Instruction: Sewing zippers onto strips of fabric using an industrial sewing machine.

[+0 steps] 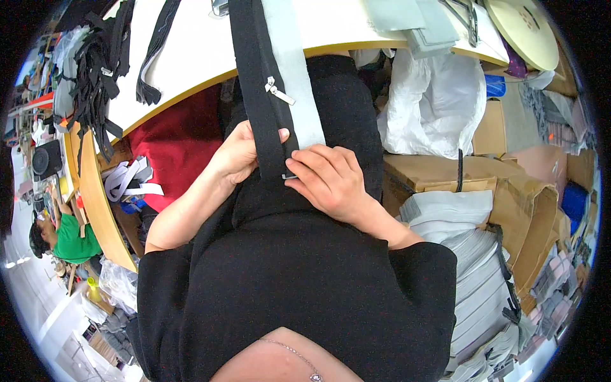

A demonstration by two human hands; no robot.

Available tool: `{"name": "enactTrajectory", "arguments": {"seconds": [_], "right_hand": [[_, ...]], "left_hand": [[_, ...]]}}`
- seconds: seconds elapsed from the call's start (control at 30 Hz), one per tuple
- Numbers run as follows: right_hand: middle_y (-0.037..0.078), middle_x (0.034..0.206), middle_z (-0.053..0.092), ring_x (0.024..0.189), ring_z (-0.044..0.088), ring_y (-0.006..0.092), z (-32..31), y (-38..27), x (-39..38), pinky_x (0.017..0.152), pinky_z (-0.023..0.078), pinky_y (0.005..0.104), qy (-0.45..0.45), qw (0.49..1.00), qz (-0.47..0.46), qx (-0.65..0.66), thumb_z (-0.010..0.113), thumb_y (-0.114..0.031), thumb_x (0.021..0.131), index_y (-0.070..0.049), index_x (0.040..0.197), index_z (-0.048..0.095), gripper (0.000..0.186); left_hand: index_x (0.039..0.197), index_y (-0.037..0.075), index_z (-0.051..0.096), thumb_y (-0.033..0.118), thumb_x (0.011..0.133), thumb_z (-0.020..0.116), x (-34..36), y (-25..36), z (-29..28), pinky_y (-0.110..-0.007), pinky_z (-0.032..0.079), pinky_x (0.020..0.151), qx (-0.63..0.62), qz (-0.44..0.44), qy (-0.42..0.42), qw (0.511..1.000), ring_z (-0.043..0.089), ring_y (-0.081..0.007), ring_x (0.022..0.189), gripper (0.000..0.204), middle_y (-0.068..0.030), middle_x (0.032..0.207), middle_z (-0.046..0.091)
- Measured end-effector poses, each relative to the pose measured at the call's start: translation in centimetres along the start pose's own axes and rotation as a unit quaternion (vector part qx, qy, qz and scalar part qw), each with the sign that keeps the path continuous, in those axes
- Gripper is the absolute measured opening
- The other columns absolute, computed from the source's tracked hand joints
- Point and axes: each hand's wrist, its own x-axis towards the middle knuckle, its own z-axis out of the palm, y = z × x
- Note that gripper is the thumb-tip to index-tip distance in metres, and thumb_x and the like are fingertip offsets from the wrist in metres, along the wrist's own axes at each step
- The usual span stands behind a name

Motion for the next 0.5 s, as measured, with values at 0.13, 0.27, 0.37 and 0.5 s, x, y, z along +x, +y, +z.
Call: {"name": "enactTrajectory", "arguments": {"seconds": [0.13, 0.27, 0.37, 0.5], "right_hand": [[-0.001, 0.112, 0.073, 0.102, 0.067, 0.0179, 0.4, 0.5, 0.1, 0.085, 0.046, 0.0343, 0.046, 0.998, -0.035, -0.023, 0.079, -0.016, 0.076, -0.01, 0.106, 0.077, 0.03], [0.0, 0.108, 0.075, 0.097, 0.068, 0.0169, 0.4, 0.8, 0.4, 0.084, 0.045, 0.0329, 0.065, 0.995, -0.068, -0.029, 0.076, -0.013, 0.077, -0.01, 0.102, 0.079, 0.026], [0.001, 0.107, 0.076, 0.095, 0.069, 0.0161, 0.3, 0.7, 0.5, 0.083, 0.045, 0.0327, 0.051, 0.995, -0.087, -0.018, 0.076, -0.013, 0.076, -0.009, 0.1, 0.079, 0.025], [0.001, 0.104, 0.076, 0.092, 0.069, 0.0155, 0.4, 0.7, 0.2, 0.083, 0.045, 0.0325, 0.032, 0.996, -0.079, -0.003, 0.077, -0.012, 0.074, -0.008, 0.097, 0.08, 0.024]], "left_hand": [[0.108, 0.004, 0.071, 0.014, 0.096, 0.077, -0.1, 0.2, 0.3, -0.027, 0.059, 0.067, -0.023, -0.002, -0.01, 1.0, 0.071, -0.0103, 0.078, 0.016, -0.0025, 0.093, 0.074], [0.111, 0.004, 0.069, 0.015, 0.097, 0.076, 0.0, 0.2, 0.0, -0.027, 0.059, 0.07, -0.026, -0.018, -0.006, 0.999, 0.071, -0.0099, 0.081, 0.019, -0.0022, 0.095, 0.074], [0.117, 0.004, 0.067, 0.021, 0.099, 0.074, 0.1, -0.4, -1.6, -0.029, 0.059, 0.078, -0.017, 0.03, -0.031, 0.999, 0.07, -0.0109, 0.092, 0.025, -0.0043, 0.106, 0.072], [0.142, -0.002, 0.052, 0.051, 0.104, 0.059, 0.1, 2.4, 0.6, -0.042, 0.049, 0.107, -0.014, 0.164, 0.043, 0.986, 0.054, -0.0207, 0.13, 0.066, -0.015, 0.141, 0.057]]}}
